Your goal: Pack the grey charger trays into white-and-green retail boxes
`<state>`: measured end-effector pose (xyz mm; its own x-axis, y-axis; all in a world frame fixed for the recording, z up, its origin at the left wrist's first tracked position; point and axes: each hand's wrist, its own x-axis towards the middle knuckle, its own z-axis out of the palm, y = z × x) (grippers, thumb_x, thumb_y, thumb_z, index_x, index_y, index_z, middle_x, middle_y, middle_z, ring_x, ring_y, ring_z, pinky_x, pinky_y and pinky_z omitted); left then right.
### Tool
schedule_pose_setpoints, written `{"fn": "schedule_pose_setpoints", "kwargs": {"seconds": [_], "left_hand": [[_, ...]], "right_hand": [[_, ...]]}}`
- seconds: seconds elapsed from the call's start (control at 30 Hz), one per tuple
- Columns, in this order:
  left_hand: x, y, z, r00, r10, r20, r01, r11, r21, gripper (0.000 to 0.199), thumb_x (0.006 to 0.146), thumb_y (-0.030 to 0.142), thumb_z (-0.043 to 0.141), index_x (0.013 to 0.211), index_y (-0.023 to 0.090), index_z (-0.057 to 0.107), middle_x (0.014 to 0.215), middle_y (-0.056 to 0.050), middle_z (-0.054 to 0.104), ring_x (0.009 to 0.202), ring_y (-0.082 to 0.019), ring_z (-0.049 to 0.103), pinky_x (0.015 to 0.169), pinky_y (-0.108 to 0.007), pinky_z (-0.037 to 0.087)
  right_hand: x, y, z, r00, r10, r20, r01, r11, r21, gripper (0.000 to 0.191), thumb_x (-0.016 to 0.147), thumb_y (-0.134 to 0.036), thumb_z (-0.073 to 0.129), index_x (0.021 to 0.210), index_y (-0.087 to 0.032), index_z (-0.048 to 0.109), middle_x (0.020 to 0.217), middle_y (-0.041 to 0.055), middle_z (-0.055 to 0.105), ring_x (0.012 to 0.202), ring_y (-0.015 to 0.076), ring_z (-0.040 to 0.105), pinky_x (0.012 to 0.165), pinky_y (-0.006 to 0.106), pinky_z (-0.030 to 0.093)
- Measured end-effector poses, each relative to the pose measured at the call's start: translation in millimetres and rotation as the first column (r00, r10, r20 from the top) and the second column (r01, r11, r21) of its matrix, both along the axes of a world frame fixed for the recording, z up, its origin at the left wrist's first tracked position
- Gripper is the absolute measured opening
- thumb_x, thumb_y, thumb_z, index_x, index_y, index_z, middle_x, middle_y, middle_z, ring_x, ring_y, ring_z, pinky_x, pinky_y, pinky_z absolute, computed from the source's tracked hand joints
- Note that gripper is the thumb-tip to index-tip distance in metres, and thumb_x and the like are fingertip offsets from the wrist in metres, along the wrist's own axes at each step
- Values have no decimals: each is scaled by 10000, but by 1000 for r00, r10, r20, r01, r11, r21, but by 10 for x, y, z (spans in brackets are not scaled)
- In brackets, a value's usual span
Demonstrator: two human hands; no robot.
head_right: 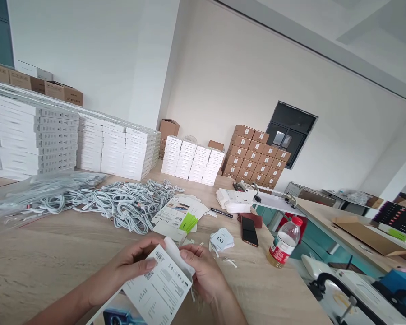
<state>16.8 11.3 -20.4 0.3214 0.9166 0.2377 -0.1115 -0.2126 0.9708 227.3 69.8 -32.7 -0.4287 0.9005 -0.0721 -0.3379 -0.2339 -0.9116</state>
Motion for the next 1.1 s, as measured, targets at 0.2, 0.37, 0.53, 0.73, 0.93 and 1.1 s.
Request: {"fn": "schedule_pose_setpoints", "kwargs": {"seconds": [0.2,0.37,0.53,0.73,0.93,1.1], "left_hand": [[9,1,-46,1000,-19,13,20,994,-103,479,877,415,640,1288,296,424,994,-29,652,771,-188,610,628,-280,454],[3,18,-46,999,29,-35,-31,997,-76,556,854,432,659,1357,286,474,983,-27,650,836,-197,584,708,-292,444],[-7,20,-30,996,61,-66,-66,995,-71,512,824,449,686,1291,263,592,1040,-44,650,910,-223,570,761,-304,437],[-9,34,-50,996,68,-57,-71,995,-64,541,832,456,675,1332,281,564,987,-27,649,865,-206,559,741,-293,427],[-7,35,-56,995,79,-58,-83,993,-78,543,821,459,685,1310,247,584,1050,-51,663,911,-224,572,773,-305,435],[10,16,-33,995,87,-54,-90,994,-68,511,831,444,680,1299,267,578,1000,-29,664,865,-207,574,743,-294,435]], "right_hand": [[16,11,0,984,-77,160,40,975,218,374,525,-423,913,685,-137,732,628,23,705,570,118,573,577,243,415],[29,-16,43,973,-81,218,-7,927,374,303,612,-419,872,696,-156,747,647,-3,675,594,103,546,575,230,401],[35,-28,73,979,-52,195,-26,925,379,269,621,-396,870,694,-167,749,672,-2,678,624,109,562,602,233,417],[21,-26,46,970,-87,227,-5,926,378,294,639,-428,851,700,-160,747,660,6,677,603,113,553,579,235,406],[7,-30,30,958,-123,260,5,911,412,321,643,-456,836,693,-156,733,641,-2,652,594,113,534,572,238,401],[12,-30,50,952,-141,272,16,909,416,318,649,-460,832,687,-160,737,644,5,644,593,119,527,567,246,394]]}}
